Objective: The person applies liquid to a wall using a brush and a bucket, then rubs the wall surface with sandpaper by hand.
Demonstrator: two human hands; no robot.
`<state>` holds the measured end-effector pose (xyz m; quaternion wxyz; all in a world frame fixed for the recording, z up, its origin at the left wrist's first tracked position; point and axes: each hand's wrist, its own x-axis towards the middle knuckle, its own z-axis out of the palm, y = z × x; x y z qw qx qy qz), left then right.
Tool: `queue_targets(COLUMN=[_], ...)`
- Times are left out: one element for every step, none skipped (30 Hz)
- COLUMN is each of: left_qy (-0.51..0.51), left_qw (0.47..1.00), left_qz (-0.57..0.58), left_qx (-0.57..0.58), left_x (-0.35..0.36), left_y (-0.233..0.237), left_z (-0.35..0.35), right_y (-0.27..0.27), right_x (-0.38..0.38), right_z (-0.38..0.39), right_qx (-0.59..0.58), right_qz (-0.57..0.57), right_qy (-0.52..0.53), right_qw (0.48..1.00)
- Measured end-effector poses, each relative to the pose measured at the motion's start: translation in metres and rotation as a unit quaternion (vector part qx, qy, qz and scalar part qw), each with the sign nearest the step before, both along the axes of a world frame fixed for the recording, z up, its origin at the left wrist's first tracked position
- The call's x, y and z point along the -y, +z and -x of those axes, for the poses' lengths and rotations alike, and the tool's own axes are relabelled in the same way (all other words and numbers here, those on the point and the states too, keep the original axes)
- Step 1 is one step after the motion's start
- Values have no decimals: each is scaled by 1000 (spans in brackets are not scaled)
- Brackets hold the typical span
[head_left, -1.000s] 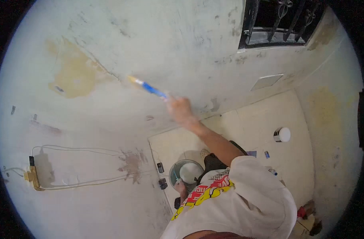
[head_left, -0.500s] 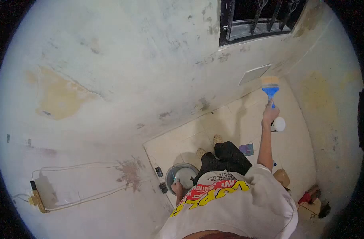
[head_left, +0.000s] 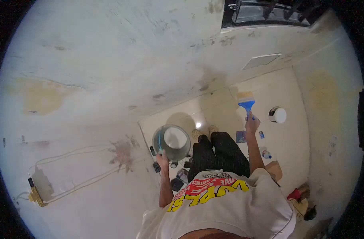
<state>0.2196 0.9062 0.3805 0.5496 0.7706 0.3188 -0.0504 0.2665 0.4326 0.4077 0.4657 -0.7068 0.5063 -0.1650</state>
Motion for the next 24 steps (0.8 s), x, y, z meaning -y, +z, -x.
queue_targets(left_qy=[-28,-55,-44,-30,-19,-13,-50,-87,-81,-71,-62,-57,-65,-72,-87,-75,-80,-84,-102,-117,-97,-77,-63,-51], left_qw=[996,986,987,996,999,999,993,981,982,983,984,985,981,976,974,974,974,974,957,935,944,952,953,954], left_qz=[-65,-126,-125,-79,-34,-36,-104,-168,-166,-166,-165,-161,-185,-205,-205,-210,-209,-205,-264,-324,-301,-278,-278,-278], left_qx=[46,92,87,42,-3,-9,-22,-31,-28,-11,10,20,4,-13,28,39,33,34,62,82,89,104,100,96], left_x=[9,19,24,20,13,9,10,14,18,24,28,21,9,12,21,44,48,52,45,39,47,60,58,54], left_y=[13,16,3,-14,-30,-42,-53,-61,-70,-71,-82,-110,-145,-158,-167,-168,-177,-191,-218,-247,-243,-236,-265,-296], left_z=[-11,-22,-34,-39,-43,-50,-56,-61,-65,-73,-84,-93,-95,-101,-104,-104,-101,-103,-105,-103,-103,-108,-107,-109], right_y=[6,13,16,19,24,33,39,39,38,34,28,18,7,-6,-20,-35,-45,-55,-63,-74,-80,-84,-83,-83], right_x=[-3,-4,-2,-3,-8,-15,-18,-21,-24,-27,-30,-33,-34,-39,-38,-21,-23,-27,-30,-37,-42,-43,-43,-41], right_z=[-6,-12,-19,-22,-25,-26,-28,-29,-30,-33,-38,-41,-42,-42,-44,-44,-44,-45,-52,-61,-69,-75,-84,-91], right_qx=[-14,-20,-28,-38,-44,-14,17,17,23,32,40,58,73,81,96,115,135,147,167,236,267,274,315,353], right_qz=[19,18,69,117,114,115,116,116,125,134,139,141,140,148,132,110,116,114,116,130,122,154,132,111], right_qy=[48,58,98,141,151,160,169,176,171,165,167,179,195,202,209,214,222,237,253,271,297,338,362,386], right_qw=[999,998,992,982,981,980,979,977,977,977,975,972,968,965,964,964,959,953,946,924,909,887,867,845])
